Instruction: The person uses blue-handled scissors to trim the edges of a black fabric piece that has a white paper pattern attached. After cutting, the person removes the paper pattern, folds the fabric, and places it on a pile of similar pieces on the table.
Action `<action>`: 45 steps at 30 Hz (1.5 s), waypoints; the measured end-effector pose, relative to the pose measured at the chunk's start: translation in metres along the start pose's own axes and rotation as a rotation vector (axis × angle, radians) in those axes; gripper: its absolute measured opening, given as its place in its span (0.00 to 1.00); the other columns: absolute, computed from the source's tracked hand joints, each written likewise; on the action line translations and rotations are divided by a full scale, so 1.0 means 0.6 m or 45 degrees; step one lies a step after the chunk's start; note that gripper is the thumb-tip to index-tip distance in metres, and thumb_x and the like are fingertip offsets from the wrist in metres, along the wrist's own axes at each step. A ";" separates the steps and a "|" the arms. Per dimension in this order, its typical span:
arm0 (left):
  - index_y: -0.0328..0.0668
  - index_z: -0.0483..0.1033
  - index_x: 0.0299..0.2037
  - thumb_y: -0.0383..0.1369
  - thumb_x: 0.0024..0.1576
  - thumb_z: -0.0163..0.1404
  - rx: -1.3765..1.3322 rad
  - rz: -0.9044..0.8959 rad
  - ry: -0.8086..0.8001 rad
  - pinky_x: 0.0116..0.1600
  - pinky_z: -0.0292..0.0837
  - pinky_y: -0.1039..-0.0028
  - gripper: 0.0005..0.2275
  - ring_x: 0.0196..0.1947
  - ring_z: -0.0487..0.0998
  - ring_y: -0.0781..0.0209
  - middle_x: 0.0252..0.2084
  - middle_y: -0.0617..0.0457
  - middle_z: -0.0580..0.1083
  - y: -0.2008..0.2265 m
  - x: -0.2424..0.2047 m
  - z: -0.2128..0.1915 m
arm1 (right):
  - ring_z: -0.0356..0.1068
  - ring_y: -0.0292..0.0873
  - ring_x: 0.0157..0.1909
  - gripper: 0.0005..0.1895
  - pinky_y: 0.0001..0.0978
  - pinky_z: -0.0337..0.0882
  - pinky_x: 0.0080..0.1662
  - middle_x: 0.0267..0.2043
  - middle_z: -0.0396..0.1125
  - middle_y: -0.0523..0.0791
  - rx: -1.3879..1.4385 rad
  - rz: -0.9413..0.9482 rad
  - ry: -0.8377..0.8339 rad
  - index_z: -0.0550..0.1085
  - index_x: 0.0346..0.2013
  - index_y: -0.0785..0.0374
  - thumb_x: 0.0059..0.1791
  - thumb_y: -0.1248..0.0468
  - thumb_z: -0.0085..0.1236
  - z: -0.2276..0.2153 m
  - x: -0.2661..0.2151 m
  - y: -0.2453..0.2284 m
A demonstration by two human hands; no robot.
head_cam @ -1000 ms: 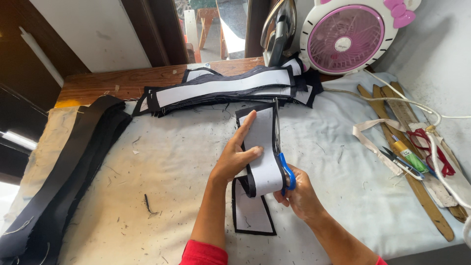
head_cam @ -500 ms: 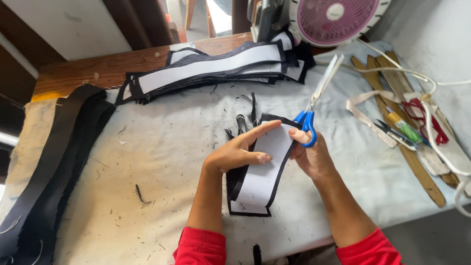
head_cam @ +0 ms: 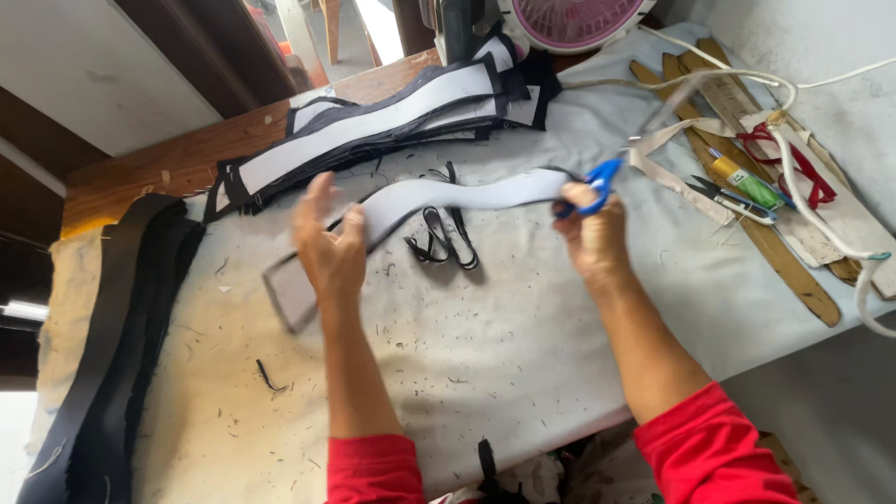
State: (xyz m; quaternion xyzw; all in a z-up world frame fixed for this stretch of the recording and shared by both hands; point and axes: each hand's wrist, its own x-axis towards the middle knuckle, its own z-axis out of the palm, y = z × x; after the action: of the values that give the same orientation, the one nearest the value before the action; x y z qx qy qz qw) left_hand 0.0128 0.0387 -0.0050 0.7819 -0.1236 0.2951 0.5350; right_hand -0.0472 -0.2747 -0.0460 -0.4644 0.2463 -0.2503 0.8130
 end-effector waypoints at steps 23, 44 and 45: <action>0.26 0.72 0.40 0.43 0.63 0.49 -1.183 -1.179 -0.035 0.33 0.83 0.64 0.19 0.30 0.84 0.45 0.33 0.35 0.80 0.034 -0.042 0.135 | 0.70 0.45 0.17 0.14 0.27 0.66 0.12 0.18 0.68 0.55 -0.410 0.237 -0.755 0.73 0.34 0.70 0.45 0.62 0.66 0.050 -0.135 0.003; 0.27 0.79 0.36 0.39 0.63 0.46 -1.239 -1.072 0.274 0.53 0.84 0.64 0.17 0.41 0.82 0.57 0.38 0.46 0.80 0.038 -0.009 0.089 | 0.64 0.40 0.22 0.24 0.25 0.61 0.18 0.23 0.66 0.48 -0.819 0.694 -1.180 0.70 0.40 0.69 0.45 0.49 0.59 0.046 -0.155 0.005; 0.26 0.79 0.40 0.39 0.63 0.47 -1.276 -1.111 0.297 0.52 0.83 0.64 0.17 0.43 0.82 0.56 0.40 0.45 0.80 0.035 -0.008 0.090 | 0.64 0.40 0.22 0.25 0.25 0.62 0.18 0.23 0.67 0.48 -0.817 0.690 -1.197 0.70 0.41 0.69 0.45 0.48 0.59 0.045 -0.154 0.006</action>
State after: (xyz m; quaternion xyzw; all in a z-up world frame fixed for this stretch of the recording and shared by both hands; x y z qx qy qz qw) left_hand 0.0159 -0.0193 -0.0053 0.3805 0.1402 0.0417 0.9131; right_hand -0.0992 -0.1973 -0.0215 -0.6666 0.0342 0.2819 0.6892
